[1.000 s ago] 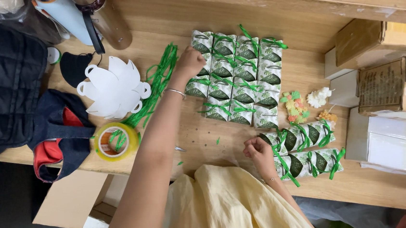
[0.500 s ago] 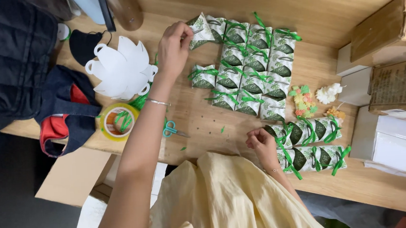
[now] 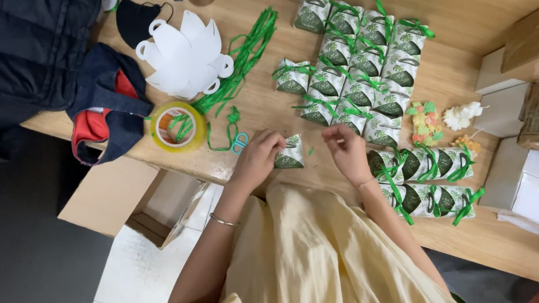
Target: Tie green ribbons onto small decorative boxes to finish packaging.
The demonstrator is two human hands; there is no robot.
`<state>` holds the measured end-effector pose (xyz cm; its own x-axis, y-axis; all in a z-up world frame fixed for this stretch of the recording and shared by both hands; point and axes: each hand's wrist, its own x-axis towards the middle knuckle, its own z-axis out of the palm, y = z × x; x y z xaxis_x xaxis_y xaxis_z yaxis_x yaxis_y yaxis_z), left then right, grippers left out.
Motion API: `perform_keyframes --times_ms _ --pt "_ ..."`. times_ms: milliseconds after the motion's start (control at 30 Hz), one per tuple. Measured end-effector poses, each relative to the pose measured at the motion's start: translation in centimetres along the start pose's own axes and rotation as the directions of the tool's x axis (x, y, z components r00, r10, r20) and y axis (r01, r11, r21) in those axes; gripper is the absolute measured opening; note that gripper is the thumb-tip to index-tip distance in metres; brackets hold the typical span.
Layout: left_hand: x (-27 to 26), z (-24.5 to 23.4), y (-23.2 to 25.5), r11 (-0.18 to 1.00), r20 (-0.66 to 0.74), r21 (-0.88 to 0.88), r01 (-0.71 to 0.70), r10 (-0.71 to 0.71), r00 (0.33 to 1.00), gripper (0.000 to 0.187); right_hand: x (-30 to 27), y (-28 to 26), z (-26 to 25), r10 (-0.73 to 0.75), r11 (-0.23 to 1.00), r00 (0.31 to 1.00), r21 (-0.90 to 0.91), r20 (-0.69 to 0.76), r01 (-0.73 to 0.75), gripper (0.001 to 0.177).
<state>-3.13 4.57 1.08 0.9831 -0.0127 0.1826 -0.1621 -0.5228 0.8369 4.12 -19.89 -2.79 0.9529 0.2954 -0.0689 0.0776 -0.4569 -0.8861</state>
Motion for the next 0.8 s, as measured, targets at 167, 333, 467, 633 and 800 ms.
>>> perform_keyframes --times_ms 167,333,467,633,800 --pt "-1.0 2.6 -1.4 0.999 -0.011 0.026 -0.031 0.031 0.999 0.014 -0.1 -3.2 0.7 -0.081 0.991 0.995 -0.105 0.056 0.087 0.019" --pt "-0.9 5.8 -3.0 0.992 0.02 0.059 -0.109 0.108 0.994 0.017 -2.0 -2.6 1.5 -0.177 0.945 0.966 -0.241 0.19 0.22 0.03" --pt "-0.4 5.6 -3.6 0.992 0.07 -0.061 -0.112 0.116 0.991 0.023 -2.6 -0.6 1.4 -0.331 0.793 0.913 -0.454 0.238 0.406 0.042" --pt "2.0 2.7 -8.8 0.995 -0.1 0.054 -0.082 0.087 0.991 0.042 -3.0 -1.4 1.3 -0.183 0.812 0.958 -0.515 0.219 0.273 0.032" --pt "5.4 -0.8 -16.0 0.84 -0.219 0.457 0.292 -0.212 0.952 0.045 -3.1 -1.9 1.3 -0.244 0.76 0.96 -0.588 0.136 0.276 0.031"
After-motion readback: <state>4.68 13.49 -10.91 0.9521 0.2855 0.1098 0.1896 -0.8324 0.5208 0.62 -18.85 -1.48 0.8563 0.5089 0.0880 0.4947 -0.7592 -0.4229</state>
